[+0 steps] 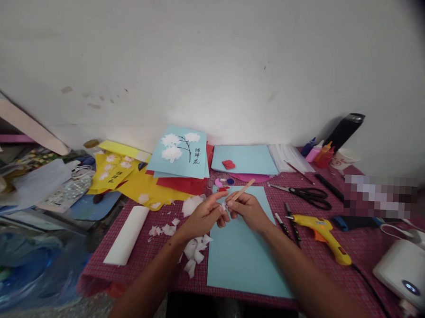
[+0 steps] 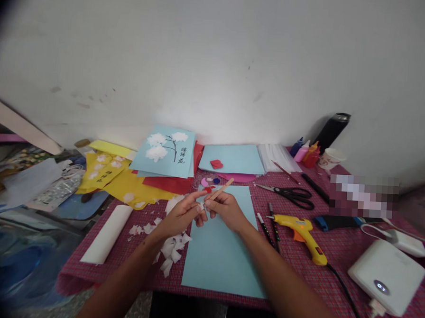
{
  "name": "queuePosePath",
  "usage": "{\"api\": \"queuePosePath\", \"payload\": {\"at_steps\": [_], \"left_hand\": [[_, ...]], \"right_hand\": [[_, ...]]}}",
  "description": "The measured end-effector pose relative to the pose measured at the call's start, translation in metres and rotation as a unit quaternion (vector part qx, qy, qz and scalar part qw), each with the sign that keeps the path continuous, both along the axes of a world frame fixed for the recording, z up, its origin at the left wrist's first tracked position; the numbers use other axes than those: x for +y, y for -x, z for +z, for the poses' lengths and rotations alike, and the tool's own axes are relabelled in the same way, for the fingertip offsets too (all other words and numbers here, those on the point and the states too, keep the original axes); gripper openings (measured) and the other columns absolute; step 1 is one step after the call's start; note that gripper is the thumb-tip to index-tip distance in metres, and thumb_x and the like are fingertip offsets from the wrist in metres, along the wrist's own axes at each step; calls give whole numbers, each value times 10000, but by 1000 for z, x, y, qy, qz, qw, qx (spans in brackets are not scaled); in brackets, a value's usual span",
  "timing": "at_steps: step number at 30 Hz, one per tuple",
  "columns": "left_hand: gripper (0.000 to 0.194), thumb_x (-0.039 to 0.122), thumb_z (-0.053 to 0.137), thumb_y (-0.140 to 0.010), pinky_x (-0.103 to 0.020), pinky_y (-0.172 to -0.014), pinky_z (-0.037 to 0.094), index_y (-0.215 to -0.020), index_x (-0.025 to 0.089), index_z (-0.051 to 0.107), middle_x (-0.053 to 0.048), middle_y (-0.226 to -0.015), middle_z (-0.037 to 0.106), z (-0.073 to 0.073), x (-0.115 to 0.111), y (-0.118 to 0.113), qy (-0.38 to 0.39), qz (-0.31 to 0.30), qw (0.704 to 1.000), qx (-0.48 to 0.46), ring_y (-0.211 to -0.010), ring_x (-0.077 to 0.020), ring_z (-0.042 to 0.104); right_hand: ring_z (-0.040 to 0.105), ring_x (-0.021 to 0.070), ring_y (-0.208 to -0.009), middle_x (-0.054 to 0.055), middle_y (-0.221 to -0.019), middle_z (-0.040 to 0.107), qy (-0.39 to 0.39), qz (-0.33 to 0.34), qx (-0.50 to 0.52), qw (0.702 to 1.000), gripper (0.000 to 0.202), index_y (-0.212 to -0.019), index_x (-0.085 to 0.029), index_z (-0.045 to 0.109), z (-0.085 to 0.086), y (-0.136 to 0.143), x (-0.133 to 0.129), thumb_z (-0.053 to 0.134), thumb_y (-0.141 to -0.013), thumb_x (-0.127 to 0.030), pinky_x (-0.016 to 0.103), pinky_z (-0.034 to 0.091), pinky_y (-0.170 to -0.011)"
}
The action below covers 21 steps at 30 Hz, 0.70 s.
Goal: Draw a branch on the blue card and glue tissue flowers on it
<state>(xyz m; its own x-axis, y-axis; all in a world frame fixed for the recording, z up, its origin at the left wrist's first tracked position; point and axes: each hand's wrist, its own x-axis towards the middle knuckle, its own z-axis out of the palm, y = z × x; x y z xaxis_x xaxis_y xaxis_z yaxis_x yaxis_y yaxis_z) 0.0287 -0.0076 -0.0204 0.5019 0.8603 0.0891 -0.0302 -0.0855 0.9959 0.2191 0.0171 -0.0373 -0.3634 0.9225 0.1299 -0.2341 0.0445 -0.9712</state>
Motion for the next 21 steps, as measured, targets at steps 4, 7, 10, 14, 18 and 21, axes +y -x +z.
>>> {"api": "queuePosePath", "payload": {"at_steps": [4, 7, 10, 14, 18, 21], "left_hand": [[530, 382, 509, -979, -277, -637, 504, -1444, 157, 388, -41, -823, 664, 0, 1, 0, 2, -2, 1000, -10, -654, -132, 622], [516, 371, 506, -980, -273, -636, 498, -1435, 152, 398, -41, -823, 661, -1, 1, 0, -1, -1, 1000, -6, -657, -131, 621], [522, 372, 533, -969, -267, -632, 492, -1422, 140, 415, -43, -820, 659, -2, 1, -1, -7, -5, 1000, 2, -661, -130, 615], [541, 390, 555, -964, -254, -611, 488, -1432, 156, 417, -38, -807, 654, -4, 2, 0, -10, -16, 1000, 2, -651, -125, 607], [578, 402, 544, -974, -254, -595, 496, -1471, 172, 362, -28, -787, 656, -3, 3, 2, -6, -29, 999, -16, -620, -123, 606], [576, 407, 542, -975, -255, -593, 500, -1466, 165, 363, -35, -798, 663, -3, 4, 4, 2, -35, 999, -25, -619, -125, 614]], "right_hand": [[545, 106, -519, -20, -641, 613, -12, -10, -20, 1000, 258, -786, -163, 669, 2, 1, 0, 755, -814, -405, 242, 400, -502], [546, 110, -517, -16, -643, 608, -19, -14, -31, 999, 282, -723, -167, 649, 1, 2, 0, 745, -823, -413, 249, 399, -498], [525, 109, -516, -13, -626, 599, -27, -17, -41, 999, 297, -686, -166, 646, -2, 2, 1, 744, -826, -408, 252, 386, -494], [511, 107, -522, -19, -618, 587, -34, -20, -38, 998, 273, -726, -164, 665, -2, 1, 0, 741, -828, -406, 251, 385, -501], [531, 108, -542, -11, -719, 633, -31, 8, 2, 999, 267, -929, -172, 700, 1, -4, -1, 765, -799, -396, 256, 411, -520], [540, 100, -544, -4, -756, 649, -26, 15, 18, 999, 230, -930, -175, 700, 3, -5, -1, 752, -820, -370, 250, 411, -522]]}}
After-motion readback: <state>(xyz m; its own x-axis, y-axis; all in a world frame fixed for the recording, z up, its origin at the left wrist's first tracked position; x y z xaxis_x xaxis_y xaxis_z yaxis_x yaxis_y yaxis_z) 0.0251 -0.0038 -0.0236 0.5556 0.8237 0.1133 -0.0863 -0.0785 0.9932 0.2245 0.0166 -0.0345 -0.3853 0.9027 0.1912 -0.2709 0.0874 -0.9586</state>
